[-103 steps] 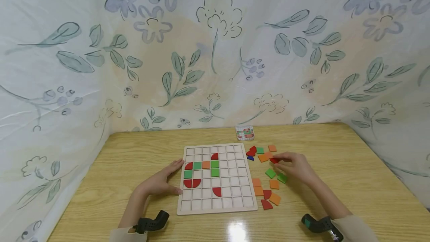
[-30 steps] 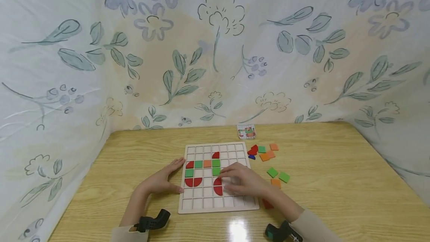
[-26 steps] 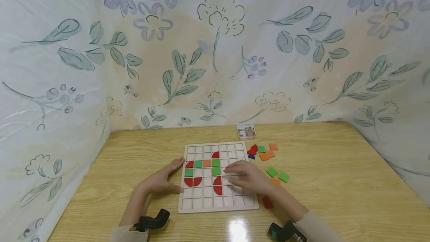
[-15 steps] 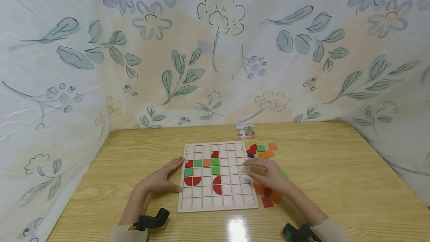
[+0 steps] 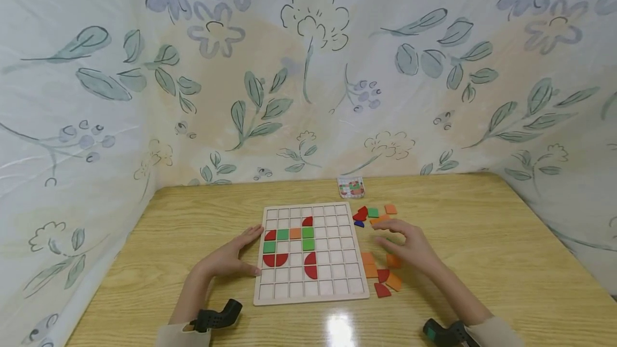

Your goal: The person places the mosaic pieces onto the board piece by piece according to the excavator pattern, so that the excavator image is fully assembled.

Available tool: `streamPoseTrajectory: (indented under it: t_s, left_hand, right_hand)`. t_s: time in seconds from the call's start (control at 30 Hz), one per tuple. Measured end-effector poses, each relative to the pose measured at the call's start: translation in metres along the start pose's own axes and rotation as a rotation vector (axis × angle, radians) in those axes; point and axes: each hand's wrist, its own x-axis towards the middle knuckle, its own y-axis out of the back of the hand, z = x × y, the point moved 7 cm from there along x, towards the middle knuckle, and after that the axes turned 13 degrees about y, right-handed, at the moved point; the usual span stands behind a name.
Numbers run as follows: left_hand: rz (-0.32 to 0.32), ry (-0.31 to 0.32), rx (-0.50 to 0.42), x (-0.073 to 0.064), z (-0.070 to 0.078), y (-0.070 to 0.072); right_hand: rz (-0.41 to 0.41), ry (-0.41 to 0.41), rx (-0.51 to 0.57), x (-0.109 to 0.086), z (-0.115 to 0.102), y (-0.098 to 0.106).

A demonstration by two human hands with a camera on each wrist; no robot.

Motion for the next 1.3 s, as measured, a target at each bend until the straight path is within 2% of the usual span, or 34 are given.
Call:
streamPoseTrajectory:
  t_s: [0.17,0.5,0.63,0.8,0.97,1.03,1.23,1.3]
  left_hand:
    - [0.0,0.002,-0.004,-0.001,-0.001,0.0]
    - [-0.003,-0.002,0.0,-0.003,-0.004,-0.002]
    - [0.002,-0.013,0.01,-0.004,-0.005,-0.002]
    - [0.008,-0.023,0.015,-0.005,-0.005,-0.002]
    - [0.006,-0.043,0.014,-0.005,-0.002,-0.002]
    - [0.005,-0.045,0.015,-0.005,-0.002,-0.002]
    - [0.006,-0.031,0.016,-0.002,-0.001,-0.001]
    - [0.008,-0.03,0.018,-0.001,0.0,-0.001]
  right_hand:
    - [0.015,-0.012,-0.002,-0.001,0.006,0.001]
    - [0.055,-0.123,-0.022,0.003,0.026,0.002]
    - [0.024,-0.169,-0.073,0.01,0.039,0.0]
    - [-0.053,-0.212,-0.101,0.024,0.051,-0.009]
    - [-0.101,-0.24,-0.058,0.038,0.053,-0.023]
    - [-0.113,-0.237,-0.068,0.044,0.052,-0.027]
    - [-0.17,-0.138,-0.296,0.054,0.045,-0.035]
    - [-0.18,-0.118,-0.323,0.055,0.045,-0.036]
